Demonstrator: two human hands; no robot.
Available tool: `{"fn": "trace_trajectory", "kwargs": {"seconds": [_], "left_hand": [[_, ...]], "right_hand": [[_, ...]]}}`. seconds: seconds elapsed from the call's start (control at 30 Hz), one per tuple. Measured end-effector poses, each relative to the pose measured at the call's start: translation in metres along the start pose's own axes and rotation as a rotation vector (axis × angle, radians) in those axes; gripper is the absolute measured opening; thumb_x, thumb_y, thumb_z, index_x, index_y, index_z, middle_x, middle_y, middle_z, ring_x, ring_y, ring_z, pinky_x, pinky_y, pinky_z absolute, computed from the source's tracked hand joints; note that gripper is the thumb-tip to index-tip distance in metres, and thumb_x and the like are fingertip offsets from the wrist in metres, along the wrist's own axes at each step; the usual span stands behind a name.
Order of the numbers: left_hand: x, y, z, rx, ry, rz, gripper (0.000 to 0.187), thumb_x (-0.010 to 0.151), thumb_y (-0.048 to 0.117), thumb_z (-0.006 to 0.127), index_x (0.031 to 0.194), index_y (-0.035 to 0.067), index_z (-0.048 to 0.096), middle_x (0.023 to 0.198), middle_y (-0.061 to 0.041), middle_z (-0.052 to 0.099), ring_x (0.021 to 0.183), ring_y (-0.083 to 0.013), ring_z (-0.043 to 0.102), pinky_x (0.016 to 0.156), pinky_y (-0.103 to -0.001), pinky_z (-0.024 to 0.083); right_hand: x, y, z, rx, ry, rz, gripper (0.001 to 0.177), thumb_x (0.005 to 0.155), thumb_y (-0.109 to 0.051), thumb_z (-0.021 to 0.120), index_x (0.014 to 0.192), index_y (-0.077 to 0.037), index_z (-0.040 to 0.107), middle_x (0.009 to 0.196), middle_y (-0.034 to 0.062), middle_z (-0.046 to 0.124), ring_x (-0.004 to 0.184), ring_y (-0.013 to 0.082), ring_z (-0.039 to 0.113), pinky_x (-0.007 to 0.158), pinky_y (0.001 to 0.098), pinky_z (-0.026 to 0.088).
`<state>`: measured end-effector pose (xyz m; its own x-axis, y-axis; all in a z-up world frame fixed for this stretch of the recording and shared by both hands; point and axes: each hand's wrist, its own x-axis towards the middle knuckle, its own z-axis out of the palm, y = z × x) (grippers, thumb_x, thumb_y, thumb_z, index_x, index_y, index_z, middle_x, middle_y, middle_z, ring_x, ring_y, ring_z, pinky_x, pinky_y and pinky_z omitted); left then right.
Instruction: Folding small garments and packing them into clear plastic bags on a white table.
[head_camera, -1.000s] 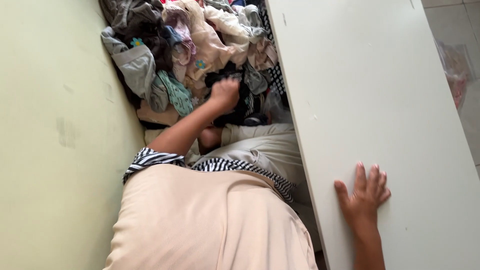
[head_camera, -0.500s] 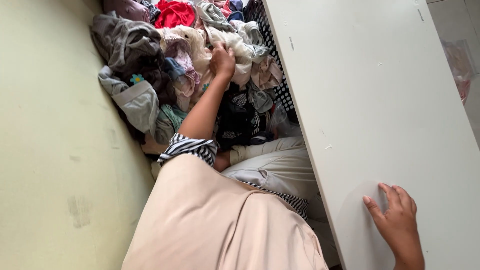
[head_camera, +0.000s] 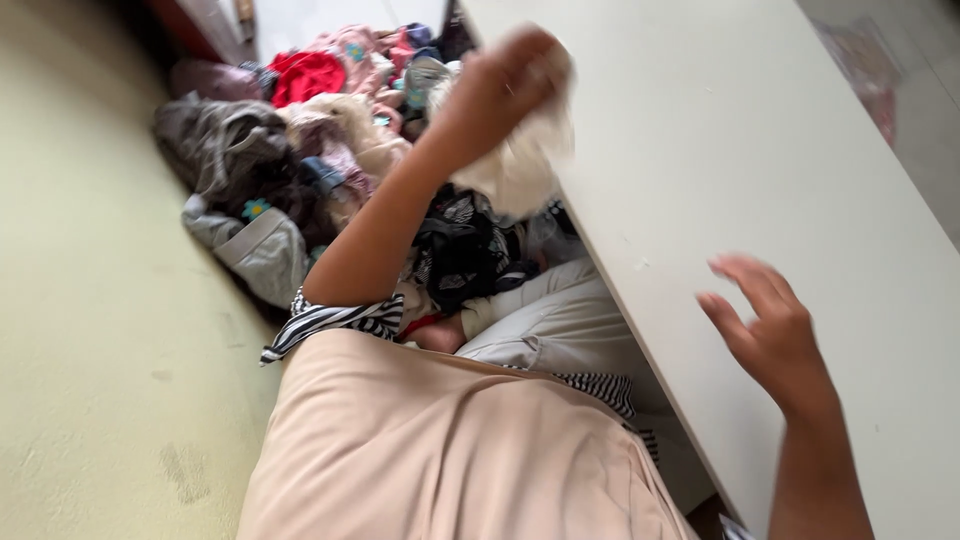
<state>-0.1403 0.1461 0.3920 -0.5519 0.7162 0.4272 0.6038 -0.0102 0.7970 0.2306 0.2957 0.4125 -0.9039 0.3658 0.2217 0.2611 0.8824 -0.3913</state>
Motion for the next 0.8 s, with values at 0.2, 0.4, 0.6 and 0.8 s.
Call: {"fn": "trace_trajectory", "kwargs": {"seconds": [0.2,0.4,0.6,0.8], "left_hand": [[-0.030,0.119,0.056,-0.395,-0.649,0.380,0.017,0.095,0.022,0.062,0.110,0.016,0.063,0.095,-0.006,0.075,0.085,-0.0310,0.073,0.082,-0.044,0.057],[0.027,0.140,0.081,-0.364,-0.693,0.458,0.018,0.090,0.007,0.062,0.107,0.004,0.066,0.091,-0.004,0.065,0.074,-0.0137,0.059,0.066,-0.029,0.050],[0.059,0.145,0.120,0.109,-0.576,0.611,0.009,0.088,0.016,0.065,0.085,0.013,0.073,0.061,0.003,0.061,0.050,-0.0160,0.052,0.046,-0.032,0.039],[0.052,0.171,0.166,0.262,-0.191,1.090,0.015,0.100,0.013,0.072,0.089,0.005,0.065,0.085,-0.007,0.055,0.074,-0.0241,0.053,0.052,-0.035,0.046]], "right_hand": [[0.035,-0.044,-0.009,0.494,0.147,-0.086,0.069,0.085,-0.028,0.076,0.139,0.003,0.045,0.135,0.0146,0.051,0.127,0.0296,0.052,0.110,0.0471,0.040],[-0.019,-0.009,-0.054,0.969,0.060,0.314,0.024,0.082,-0.025,0.075,0.090,-0.004,0.067,0.079,-0.0059,0.050,0.067,0.0059,0.052,0.054,0.0182,0.038],[-0.100,0.075,-0.113,0.144,0.170,0.464,0.025,0.084,-0.021,0.084,0.089,-0.004,0.067,0.082,0.0029,0.061,0.079,0.0142,0.052,0.075,0.0277,0.043],[-0.157,0.099,-0.153,-0.786,0.486,0.113,0.033,0.123,-0.029,0.077,0.107,-0.001,0.079,0.106,0.0110,0.076,0.098,0.0304,0.065,0.113,0.0432,0.035]]}}
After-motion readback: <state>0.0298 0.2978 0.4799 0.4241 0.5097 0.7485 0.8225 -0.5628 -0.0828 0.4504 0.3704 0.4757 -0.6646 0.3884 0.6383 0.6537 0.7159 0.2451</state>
